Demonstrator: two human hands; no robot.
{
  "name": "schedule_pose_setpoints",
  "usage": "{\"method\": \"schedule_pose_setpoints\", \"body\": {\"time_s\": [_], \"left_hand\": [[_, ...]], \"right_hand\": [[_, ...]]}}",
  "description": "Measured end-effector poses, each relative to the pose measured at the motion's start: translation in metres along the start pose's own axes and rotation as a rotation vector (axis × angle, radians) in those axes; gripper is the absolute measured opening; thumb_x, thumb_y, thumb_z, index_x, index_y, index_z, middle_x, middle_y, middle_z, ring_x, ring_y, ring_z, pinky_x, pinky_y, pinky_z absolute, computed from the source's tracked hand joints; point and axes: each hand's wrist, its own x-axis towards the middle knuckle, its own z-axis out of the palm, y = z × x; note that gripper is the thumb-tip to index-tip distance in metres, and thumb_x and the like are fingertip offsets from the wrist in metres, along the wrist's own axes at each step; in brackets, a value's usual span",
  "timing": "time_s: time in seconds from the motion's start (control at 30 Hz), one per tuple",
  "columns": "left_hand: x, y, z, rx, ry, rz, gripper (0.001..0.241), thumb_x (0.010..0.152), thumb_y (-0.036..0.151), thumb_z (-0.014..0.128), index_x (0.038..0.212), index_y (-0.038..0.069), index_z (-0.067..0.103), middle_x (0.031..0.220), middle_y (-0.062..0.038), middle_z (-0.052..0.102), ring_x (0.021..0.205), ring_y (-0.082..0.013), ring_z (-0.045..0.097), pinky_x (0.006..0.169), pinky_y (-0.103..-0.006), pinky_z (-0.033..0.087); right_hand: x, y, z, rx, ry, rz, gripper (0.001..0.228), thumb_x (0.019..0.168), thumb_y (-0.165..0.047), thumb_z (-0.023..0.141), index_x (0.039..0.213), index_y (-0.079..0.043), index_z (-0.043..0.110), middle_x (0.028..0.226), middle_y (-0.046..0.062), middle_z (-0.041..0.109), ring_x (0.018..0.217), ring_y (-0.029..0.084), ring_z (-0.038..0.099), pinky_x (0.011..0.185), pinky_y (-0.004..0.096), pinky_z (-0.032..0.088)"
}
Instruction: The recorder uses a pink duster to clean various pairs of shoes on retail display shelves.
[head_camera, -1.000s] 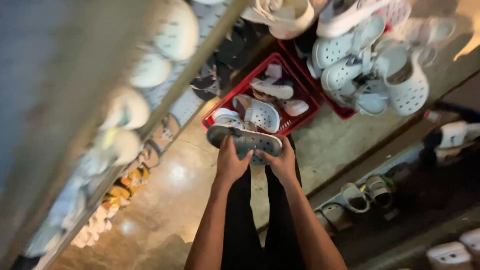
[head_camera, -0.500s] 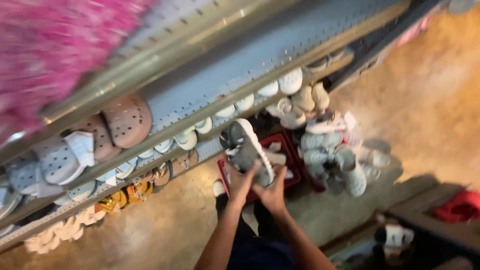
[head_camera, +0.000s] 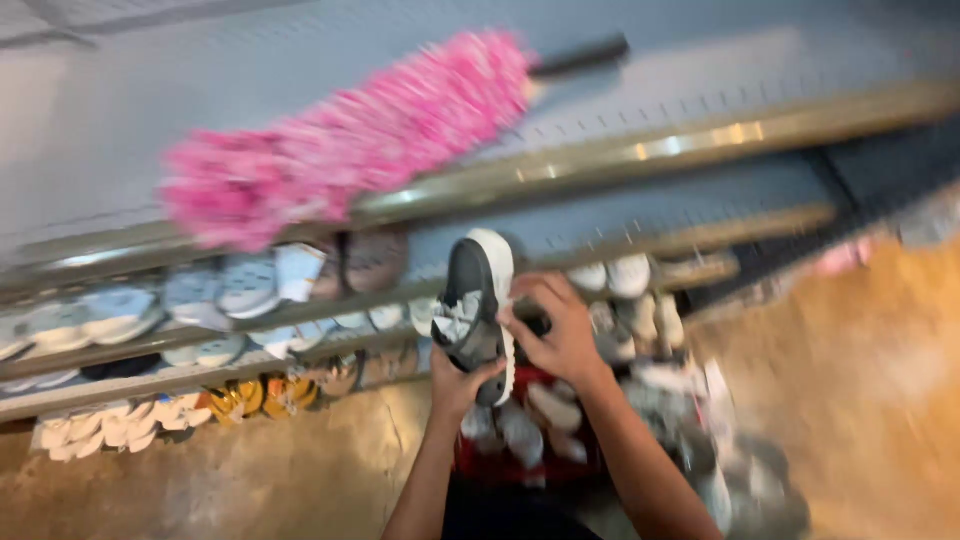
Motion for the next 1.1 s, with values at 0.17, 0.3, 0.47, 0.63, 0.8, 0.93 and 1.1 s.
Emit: {"method": "schedule_pose_setpoints", "body": {"time_s": [0.17,0.3,0.47,0.63,0.8,0.93,1.1], "left_hand": [[0.007,0.058,-0.023,-0.023,0.156,0.056,0.086,0.063,0.015,0.094,0.135,0.003,0.048,0.121,-0.009,0.068,0.107,-0.0203,0.068,0.092,-0.0363,0.056],[0.011,0.078,-0.056,0.064,0.259,0.208,0.080,0.071,0.018,0.093,0.136,-0.002,0.052,0.123,-0.014,0.069,0.109,-0.0232,0.069,0.096,-0.0364,0.055],[0.007,0.112,-0.092,0.301,0.384,0.330,0.092,0.059,0.018,0.094,0.137,-0.002,0.048,0.123,-0.015,0.069,0.111,-0.0223,0.068,0.095,-0.0361,0.055],[-0.018,0.153,-0.113,0.617,0.510,0.400,0.098,0.051,0.022,0.095,0.135,-0.003,0.052,0.118,-0.018,0.070,0.108,-0.0303,0.070,0.093,-0.0410,0.055],[-0.052,0.166,-0.118,0.894,0.629,0.411,0.097,0.046,0.025,0.096,0.130,-0.001,0.058,0.116,-0.020,0.068,0.109,-0.0401,0.066,0.093,-0.0477,0.053],[-0.079,0.152,-0.105,0.969,0.648,0.391,0.097,0.048,0.030,0.095,0.132,0.000,0.058,0.125,-0.020,0.065,0.117,-0.0400,0.061,0.098,-0.0498,0.048],[-0.129,0.135,-0.087,1.176,0.776,0.326,0.098,0.043,0.033,0.098,0.127,0.000,0.061,0.121,-0.020,0.065,0.117,-0.0435,0.058,0.106,-0.0558,0.040]], "right_hand": [[0.123,-0.080,0.023,-0.291,0.112,-0.484,0.047,0.089,-0.026,0.079,0.127,-0.003,0.065,0.129,0.020,0.064,0.124,0.041,0.059,0.108,0.049,0.046],[0.195,-0.097,0.069,-0.362,0.041,-0.558,0.056,0.087,-0.021,0.073,0.139,-0.005,0.060,0.144,0.026,0.056,0.136,0.044,0.047,0.111,0.055,0.037],[0.227,-0.077,0.098,-0.666,-0.187,-0.563,0.059,0.083,-0.010,0.067,0.139,-0.030,0.070,0.112,0.012,0.063,0.120,0.031,0.055,0.121,0.063,0.027],[0.188,-0.121,0.085,-0.555,-0.371,-0.677,0.049,0.077,-0.013,0.071,0.122,-0.030,0.079,0.103,0.011,0.059,0.112,0.031,0.054,0.108,0.052,0.034],[0.146,-0.131,0.100,-0.501,-0.428,-0.965,0.056,0.056,-0.044,0.077,0.108,-0.023,0.079,0.108,0.008,0.061,0.115,0.028,0.055,0.109,0.057,0.031],[0.104,-0.134,0.113,-0.567,-0.713,-0.962,0.045,0.060,-0.012,0.075,0.103,-0.023,0.082,0.105,0.006,0.062,0.111,0.025,0.056,0.107,0.056,0.033],[0.054,-0.114,0.116,-0.323,-0.842,-0.895,0.043,0.060,-0.011,0.073,0.101,-0.020,0.081,0.101,0.003,0.063,0.112,0.023,0.058,0.091,0.047,0.040]]}}
